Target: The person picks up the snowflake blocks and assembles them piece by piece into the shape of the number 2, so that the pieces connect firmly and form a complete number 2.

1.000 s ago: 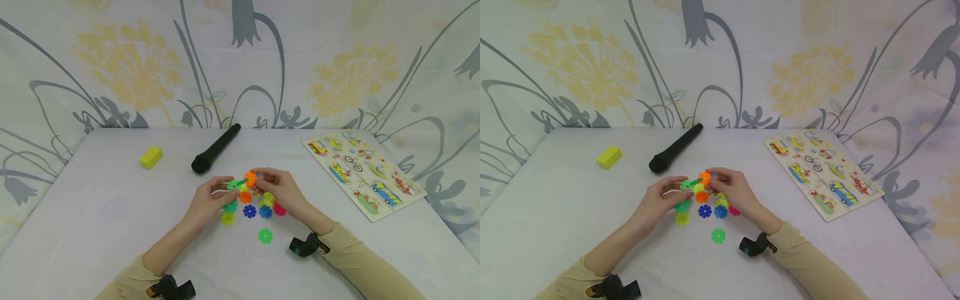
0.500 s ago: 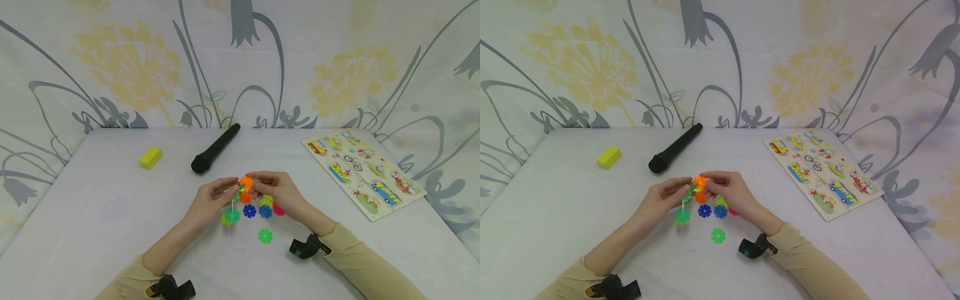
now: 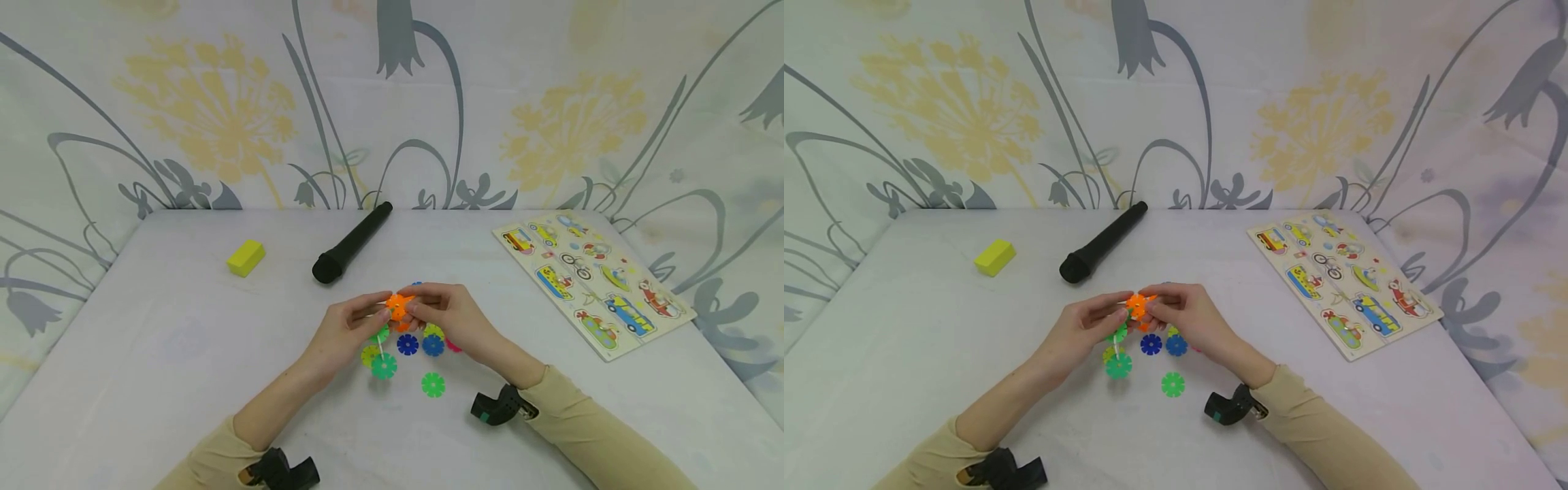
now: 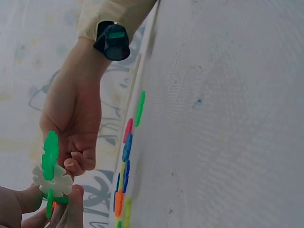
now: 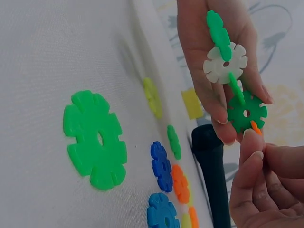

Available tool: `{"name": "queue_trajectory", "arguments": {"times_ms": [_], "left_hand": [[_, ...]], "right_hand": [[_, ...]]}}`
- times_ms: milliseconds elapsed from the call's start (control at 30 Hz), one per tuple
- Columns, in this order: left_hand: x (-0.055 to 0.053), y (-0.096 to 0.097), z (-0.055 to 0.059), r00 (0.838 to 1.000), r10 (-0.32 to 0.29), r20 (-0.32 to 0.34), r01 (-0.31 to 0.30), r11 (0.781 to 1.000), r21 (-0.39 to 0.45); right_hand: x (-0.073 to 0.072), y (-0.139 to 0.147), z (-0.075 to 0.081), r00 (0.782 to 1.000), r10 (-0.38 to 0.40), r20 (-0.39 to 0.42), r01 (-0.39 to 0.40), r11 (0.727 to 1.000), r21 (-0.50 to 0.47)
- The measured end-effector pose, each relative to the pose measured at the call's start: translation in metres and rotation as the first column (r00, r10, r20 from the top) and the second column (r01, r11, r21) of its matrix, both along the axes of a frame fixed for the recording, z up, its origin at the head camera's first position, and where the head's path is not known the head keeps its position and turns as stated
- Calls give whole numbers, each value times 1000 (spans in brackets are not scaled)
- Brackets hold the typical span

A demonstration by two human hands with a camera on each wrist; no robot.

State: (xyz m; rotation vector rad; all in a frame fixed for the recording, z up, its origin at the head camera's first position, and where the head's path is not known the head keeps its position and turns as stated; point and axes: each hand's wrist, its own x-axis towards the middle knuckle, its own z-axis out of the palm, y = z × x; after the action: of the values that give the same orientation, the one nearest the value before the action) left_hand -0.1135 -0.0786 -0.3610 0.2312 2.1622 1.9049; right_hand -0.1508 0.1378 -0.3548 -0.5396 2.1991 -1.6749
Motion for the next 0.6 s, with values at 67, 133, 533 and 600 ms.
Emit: {"name": "queue_trajectory", "arguments": {"times_ms": [67,133,533,600], "left_hand": [[0,1,0,1000,4,4,-4,1000,2],[0,1,0,1000,11,3,-11,1000,0],[-1,0,1,998,60,5,-60,998,0],[-1,0,1,997,71,8,-71,997,-2]], "right_hand": [[0,0,0,1000,-4,-4,4,1000,1],[0,0,-1,1000,-15,-11,15,1000,1],[-11,10,8,991,-88,-100,93,994,51],[-15,14,9,987,-104,-126,114,990,78]]}}
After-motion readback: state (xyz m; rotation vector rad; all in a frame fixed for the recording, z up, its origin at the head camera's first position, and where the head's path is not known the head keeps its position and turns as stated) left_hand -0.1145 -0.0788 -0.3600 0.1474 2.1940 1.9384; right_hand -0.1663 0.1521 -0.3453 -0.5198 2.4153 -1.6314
